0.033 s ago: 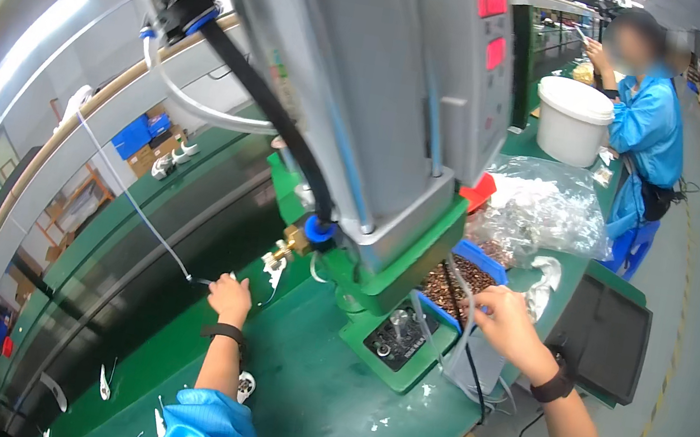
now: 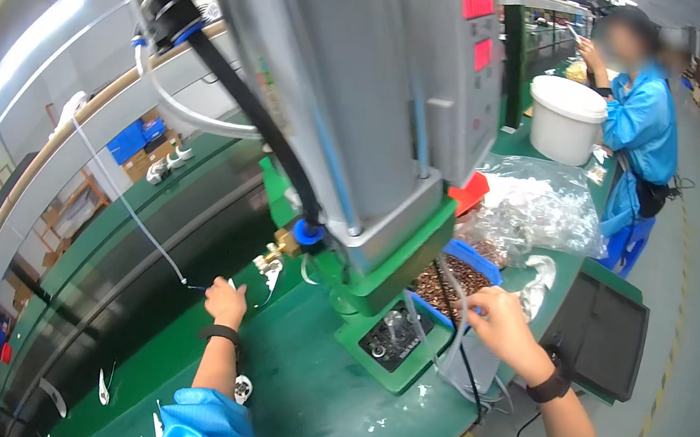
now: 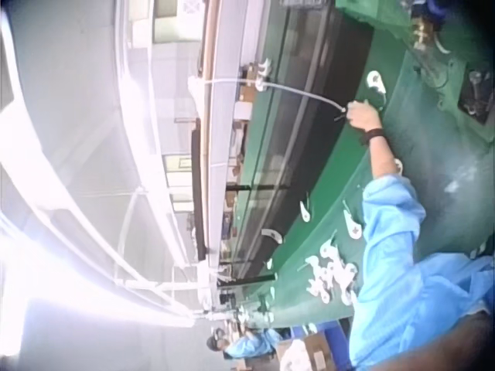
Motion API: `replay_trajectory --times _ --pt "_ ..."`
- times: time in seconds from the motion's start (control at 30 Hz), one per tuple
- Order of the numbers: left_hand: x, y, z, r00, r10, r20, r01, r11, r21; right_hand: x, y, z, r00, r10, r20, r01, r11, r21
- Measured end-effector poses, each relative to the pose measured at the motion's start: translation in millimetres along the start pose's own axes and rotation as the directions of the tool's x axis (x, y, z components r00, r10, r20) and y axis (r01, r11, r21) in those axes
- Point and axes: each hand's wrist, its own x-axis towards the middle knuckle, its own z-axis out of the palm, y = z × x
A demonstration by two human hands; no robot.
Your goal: Operating a pneumatic press to assemble small plastic and metal components.
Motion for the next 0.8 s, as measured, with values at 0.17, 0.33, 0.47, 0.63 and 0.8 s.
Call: replay_trajectory --times 0.17,0.33,0.47,0.63,0.8 --pt "16 -22 18 0.991 0.016 0.132 -0.003 0.995 -0.100 -8 -1 -14 1.000 0.019 -0.005 -0.018 0.996 0.085" --pt "-10 -7 -41 0.961 0.233 -0.152 -0.278 0.820 -0.500 -8 0 -19 0.999 0.038 -0.024 -0.036 0.998 0.057" --pt "-107 48 -101 0.894 0.445 -0.051 -0.062 0.009 -0.998 -6 4 -7 0.999 0.034 -0.037 -0.028 0.990 0.138" --pt "-198 105 -113 0.829 0.558 -0.021 0.251 -0.406 -0.879 -13 0 -1 0.999 0.027 -0.032 -0.020 0.981 0.195" --pt "-213 107 -79 0.857 0.509 0.083 0.340 -0.438 -0.832 -32 10 -7 0.994 0.093 -0.056 -0.082 0.982 0.173"
